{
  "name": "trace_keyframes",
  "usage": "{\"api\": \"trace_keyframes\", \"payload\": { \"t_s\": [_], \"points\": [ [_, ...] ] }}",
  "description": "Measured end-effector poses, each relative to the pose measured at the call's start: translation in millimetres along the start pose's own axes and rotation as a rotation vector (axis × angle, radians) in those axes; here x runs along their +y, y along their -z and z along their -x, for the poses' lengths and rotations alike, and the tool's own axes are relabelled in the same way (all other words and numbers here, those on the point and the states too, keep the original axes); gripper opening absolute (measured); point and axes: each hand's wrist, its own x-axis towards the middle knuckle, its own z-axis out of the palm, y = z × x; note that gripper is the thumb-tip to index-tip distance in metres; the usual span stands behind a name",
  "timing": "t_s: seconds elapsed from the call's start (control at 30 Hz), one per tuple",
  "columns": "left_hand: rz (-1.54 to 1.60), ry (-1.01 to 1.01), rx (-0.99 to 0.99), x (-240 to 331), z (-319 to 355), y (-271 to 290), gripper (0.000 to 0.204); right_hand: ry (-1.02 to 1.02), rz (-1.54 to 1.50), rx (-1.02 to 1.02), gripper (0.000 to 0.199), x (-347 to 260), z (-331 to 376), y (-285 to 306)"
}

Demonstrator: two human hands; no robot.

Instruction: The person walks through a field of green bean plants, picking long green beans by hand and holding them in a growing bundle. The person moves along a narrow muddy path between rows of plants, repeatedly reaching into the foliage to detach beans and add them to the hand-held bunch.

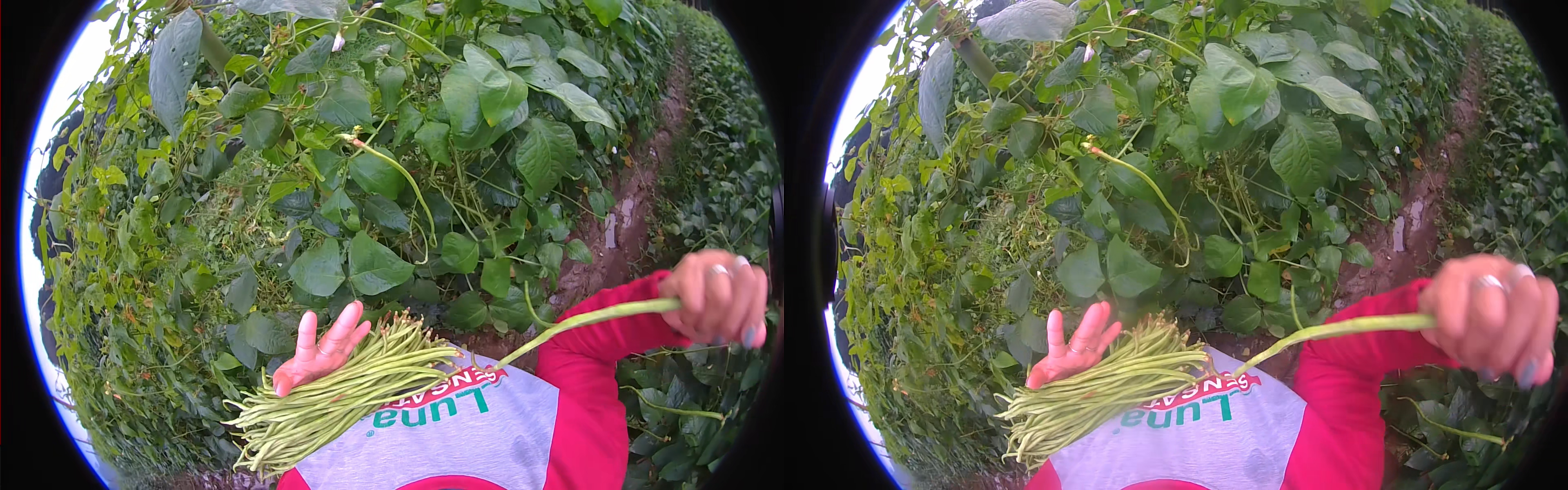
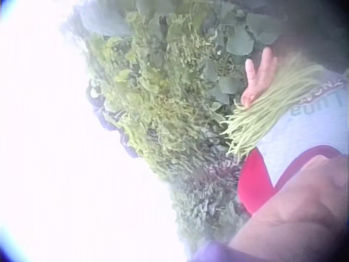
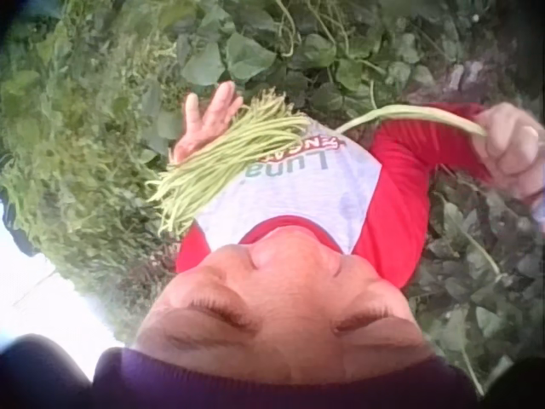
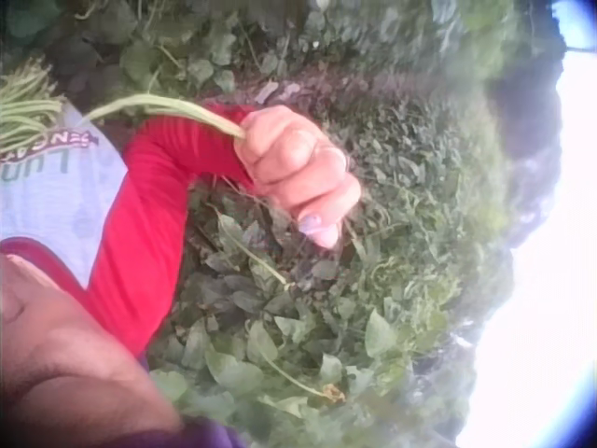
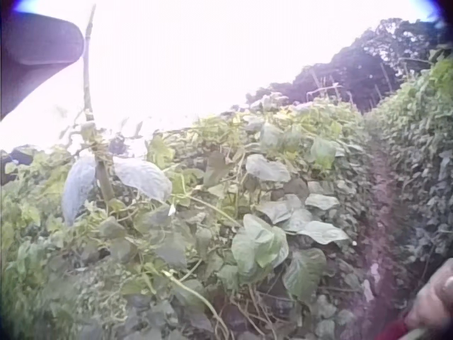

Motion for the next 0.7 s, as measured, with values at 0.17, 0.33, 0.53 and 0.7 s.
{"api": "trace_keyframes", "payload": {
  "t_s": [0.17,0.33,0.53,0.7],
  "points": [
    [0.006,0.035,-0.043,8,11,-6,0.100,-1.184,0.859,0.346,0.023,142,41,129],
    [0.105,0.034,-0.283,-11,-26,4,0.099,-0.608,1.845,-0.216,0.029,141,201,405],
    [-0.002,0.061,-0.194,3,-3,-7,0.100,-1.399,0.848,0.967,0.009,276,199,401],
    [-0.044,0.057,-0.119,7,14,-12,0.097,-1.193,0.853,1.057,0.019,290,180,356]
  ]
}}
